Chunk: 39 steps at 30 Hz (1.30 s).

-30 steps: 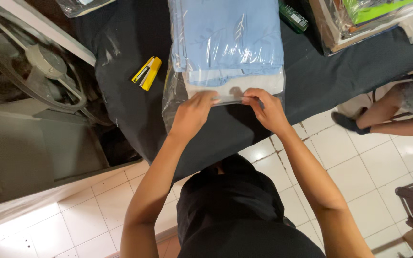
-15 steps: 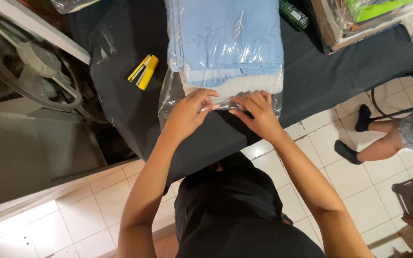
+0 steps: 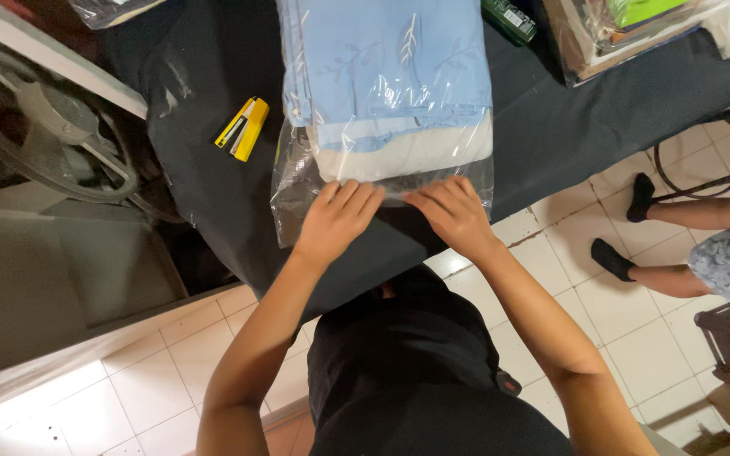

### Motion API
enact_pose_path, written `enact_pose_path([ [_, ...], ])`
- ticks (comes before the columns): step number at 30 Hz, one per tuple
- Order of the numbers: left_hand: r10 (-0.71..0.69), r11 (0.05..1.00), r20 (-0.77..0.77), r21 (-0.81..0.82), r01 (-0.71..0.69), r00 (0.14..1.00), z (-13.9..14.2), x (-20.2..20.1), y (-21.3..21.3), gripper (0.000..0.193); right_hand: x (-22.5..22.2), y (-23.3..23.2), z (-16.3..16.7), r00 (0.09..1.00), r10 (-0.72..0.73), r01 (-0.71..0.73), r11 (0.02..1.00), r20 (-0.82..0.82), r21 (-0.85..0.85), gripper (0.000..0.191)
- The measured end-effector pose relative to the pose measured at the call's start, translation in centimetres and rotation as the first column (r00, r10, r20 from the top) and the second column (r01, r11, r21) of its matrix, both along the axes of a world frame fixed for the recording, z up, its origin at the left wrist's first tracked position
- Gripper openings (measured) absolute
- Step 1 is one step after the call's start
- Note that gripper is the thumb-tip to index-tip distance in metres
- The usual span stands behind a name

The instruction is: The person folds a blue patterned bedsheet inside a clear plastic bag on a table, then uses a yellow stapler to secure the folded edges of the bag. The person repeatedly folds and staples the plastic to seal the package.

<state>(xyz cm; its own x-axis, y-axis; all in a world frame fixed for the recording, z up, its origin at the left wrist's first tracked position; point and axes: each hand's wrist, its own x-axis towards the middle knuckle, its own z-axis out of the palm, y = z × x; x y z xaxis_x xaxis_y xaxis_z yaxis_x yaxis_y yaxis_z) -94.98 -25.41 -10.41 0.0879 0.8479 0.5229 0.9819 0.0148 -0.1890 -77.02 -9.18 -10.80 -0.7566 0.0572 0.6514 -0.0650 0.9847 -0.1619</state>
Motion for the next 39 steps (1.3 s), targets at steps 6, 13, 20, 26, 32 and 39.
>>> enact_pose_path([
  [6, -0.058, 0.996, -0.044, 0.064, 0.060, 0.997, -1.5, -0.6, -0.9, 0.026, 0.7, 0.0, 0.1, 0.999, -0.038, 0.029, 0.967, 0.031, 0.254, 0.029],
  [13, -0.077, 0.997, 0.237, 0.027, 0.073, 0.969, -1.3, -0.2, -0.8, 0.032, 0.2, -0.7, 0.1, 0.997, -0.043, 0.053, 0.982, 0.057, -0.181, 0.025],
  [20, 0.002, 1.000, 0.468, 0.003, -0.004, 0.884, -0.7, 1.0, 0.8, 0.021, -0.9, -0.1, -0.3, 0.999, 0.033, -0.031, 0.945, -0.001, -0.326, 0.038],
  [26, -0.017, 0.997, 0.223, 0.082, -0.002, 0.975, -0.5, 1.4, 0.6, 0.033, -1.2, -1.2, 0.2, 0.995, -0.096, 0.086, 0.954, -0.020, -0.287, 0.039],
  [32, 0.040, 0.999, 0.117, -0.022, -0.038, 0.992, -0.5, 0.9, 0.0, 0.048, -1.0, -1.7, 0.7, 0.991, -0.134, 0.129, 0.979, -0.019, -0.159, 0.026],
  [39, 0.037, 0.990, 0.310, 0.118, -0.077, 0.950, -0.9, 1.5, 0.7, 0.020, -1.8, -0.8, 0.7, 0.998, -0.058, 0.050, 0.981, -0.034, -0.189, 0.029],
])
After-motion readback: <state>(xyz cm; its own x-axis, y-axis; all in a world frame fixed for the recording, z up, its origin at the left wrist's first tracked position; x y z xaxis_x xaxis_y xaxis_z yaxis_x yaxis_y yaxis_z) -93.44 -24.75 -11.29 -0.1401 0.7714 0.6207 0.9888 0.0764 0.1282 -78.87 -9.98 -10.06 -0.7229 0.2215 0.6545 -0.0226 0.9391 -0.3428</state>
